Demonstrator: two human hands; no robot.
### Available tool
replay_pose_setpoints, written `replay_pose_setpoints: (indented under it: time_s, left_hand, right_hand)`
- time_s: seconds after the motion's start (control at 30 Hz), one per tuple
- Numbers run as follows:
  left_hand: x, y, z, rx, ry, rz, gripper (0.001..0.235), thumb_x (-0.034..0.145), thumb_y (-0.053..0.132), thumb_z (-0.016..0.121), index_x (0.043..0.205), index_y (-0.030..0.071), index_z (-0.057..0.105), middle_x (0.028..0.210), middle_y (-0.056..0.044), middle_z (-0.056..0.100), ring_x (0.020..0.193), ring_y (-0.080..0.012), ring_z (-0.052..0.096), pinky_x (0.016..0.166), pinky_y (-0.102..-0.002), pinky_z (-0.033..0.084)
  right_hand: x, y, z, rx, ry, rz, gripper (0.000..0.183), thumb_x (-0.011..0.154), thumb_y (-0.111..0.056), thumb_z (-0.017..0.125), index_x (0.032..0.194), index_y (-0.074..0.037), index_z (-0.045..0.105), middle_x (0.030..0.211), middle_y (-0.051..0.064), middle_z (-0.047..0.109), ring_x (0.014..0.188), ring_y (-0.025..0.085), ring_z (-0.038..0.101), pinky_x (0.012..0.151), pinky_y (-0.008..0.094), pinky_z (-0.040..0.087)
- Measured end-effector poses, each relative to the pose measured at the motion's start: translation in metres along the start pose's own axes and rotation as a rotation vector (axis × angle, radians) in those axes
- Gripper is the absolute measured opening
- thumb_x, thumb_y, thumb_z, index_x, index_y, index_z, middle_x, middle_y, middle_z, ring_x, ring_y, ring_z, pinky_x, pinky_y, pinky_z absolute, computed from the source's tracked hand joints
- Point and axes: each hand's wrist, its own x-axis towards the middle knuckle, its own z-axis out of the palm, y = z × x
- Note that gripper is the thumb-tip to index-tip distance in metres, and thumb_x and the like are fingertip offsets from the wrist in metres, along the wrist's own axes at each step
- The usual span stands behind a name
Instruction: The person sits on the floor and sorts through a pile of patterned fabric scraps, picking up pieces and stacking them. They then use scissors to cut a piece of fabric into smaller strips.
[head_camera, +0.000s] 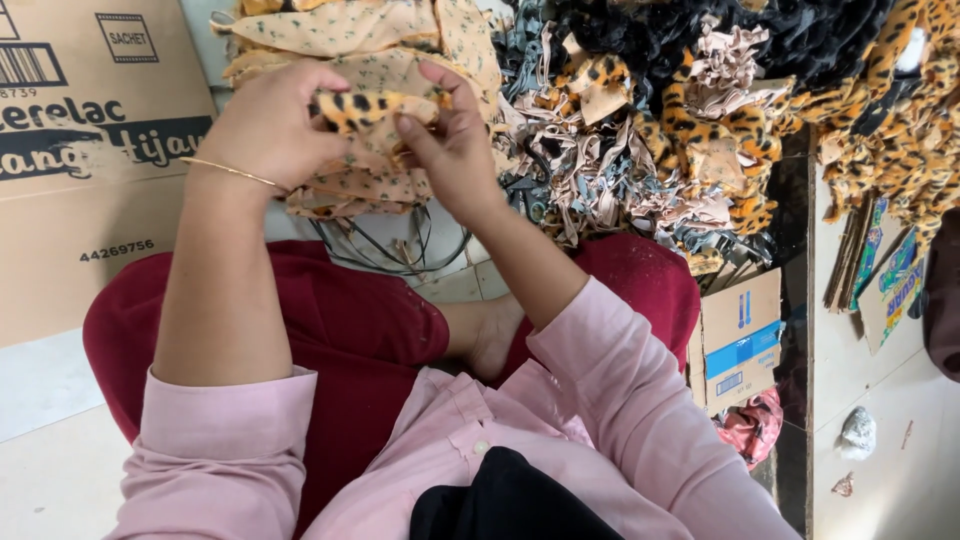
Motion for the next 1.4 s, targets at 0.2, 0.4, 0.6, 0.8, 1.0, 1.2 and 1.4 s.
replay_pose_setpoints:
  time_s: [0.2, 0.4, 0.6, 0.8, 1.0, 1.2, 1.4]
  left_hand:
    - [0.000, -0.031, -0.010, 0.105, -0.045, -0.144, 0.058, 0.085, 0.008, 0.071, 0.140, 0.016, 0.055, 0.101, -0.010, 0.064, 0.086, -0.0307, 0.060, 0.074, -0.045, 0.046]
    - [0.011, -0.036, -0.002, 0.237, -0.040, -0.171, 0.035, 0.082, 0.010, 0.080, 0.114, 0.011, 0.067, 0.109, -0.013, 0.070, 0.096, -0.0353, 0.065, 0.082, -0.050, 0.052]
    - [-0.001, -0.017, -0.003, 0.233, 0.004, -0.041, 0.012, 0.087, 0.014, 0.081, 0.079, 0.014, 0.072, 0.088, -0.005, 0.074, 0.069, -0.0257, 0.066, 0.082, -0.046, 0.055]
    - [0.013, -0.025, 0.010, 0.261, -0.148, -0.044, 0.014, 0.090, 0.018, 0.074, 0.098, 0.020, 0.084, 0.101, -0.002, 0.075, 0.086, -0.0277, 0.066, 0.082, -0.043, 0.052]
    - [0.024, -0.049, 0.020, 0.285, 0.083, 0.117, 0.041, 0.082, 0.011, 0.080, 0.121, 0.018, 0.069, 0.109, -0.011, 0.070, 0.097, -0.0339, 0.065, 0.075, -0.051, 0.052]
    - [0.036, -0.063, 0.029, 0.396, 0.358, 0.208, 0.036, 0.079, 0.007, 0.080, 0.109, 0.014, 0.061, 0.105, -0.012, 0.064, 0.083, -0.0360, 0.064, 0.059, -0.050, 0.051]
    - [0.034, -0.069, 0.023, 0.328, 0.526, 0.391, 0.017, 0.089, 0.001, 0.077, 0.098, 0.011, 0.066, 0.095, -0.008, 0.063, 0.077, -0.0252, 0.061, 0.063, -0.040, 0.051]
  right_hand:
    - [-0.006, 0.006, 0.021, -0.422, 0.019, -0.106, 0.047, 0.103, -0.005, 0.064, 0.144, -0.013, 0.043, 0.070, -0.005, 0.033, 0.060, 0.008, 0.050, 0.057, 0.024, 0.047]
    - [0.007, 0.017, 0.009, -0.831, 0.028, -0.253, 0.062, 0.097, -0.009, 0.074, 0.146, -0.016, 0.036, 0.093, 0.000, 0.064, 0.062, 0.010, 0.060, 0.049, 0.026, 0.049]
    - [0.006, 0.020, 0.010, -1.007, 0.096, -0.687, 0.022, 0.089, 0.001, 0.073, 0.092, -0.005, 0.052, 0.098, 0.008, 0.055, 0.076, 0.017, 0.049, 0.059, 0.027, 0.048]
    - [-0.011, 0.031, 0.005, -1.277, -0.147, -0.830, 0.019, 0.101, -0.010, 0.064, 0.119, -0.009, 0.069, 0.127, 0.010, 0.059, 0.097, 0.032, 0.059, 0.075, 0.041, 0.052]
    - [-0.005, 0.031, 0.006, -1.350, -0.176, -0.799, 0.017, 0.103, -0.013, 0.062, 0.117, -0.010, 0.072, 0.137, 0.006, 0.057, 0.090, 0.029, 0.053, 0.072, 0.039, 0.049]
    - [0.001, 0.027, 0.009, -1.336, -0.201, -0.835, 0.017, 0.102, -0.008, 0.060, 0.118, -0.008, 0.066, 0.127, 0.009, 0.060, 0.089, 0.030, 0.054, 0.078, 0.040, 0.047]
    - [0.008, 0.034, 0.009, -1.438, -0.211, -0.718, 0.041, 0.101, -0.010, 0.061, 0.141, -0.008, 0.054, 0.118, 0.009, 0.059, 0.094, 0.031, 0.054, 0.079, 0.042, 0.051]
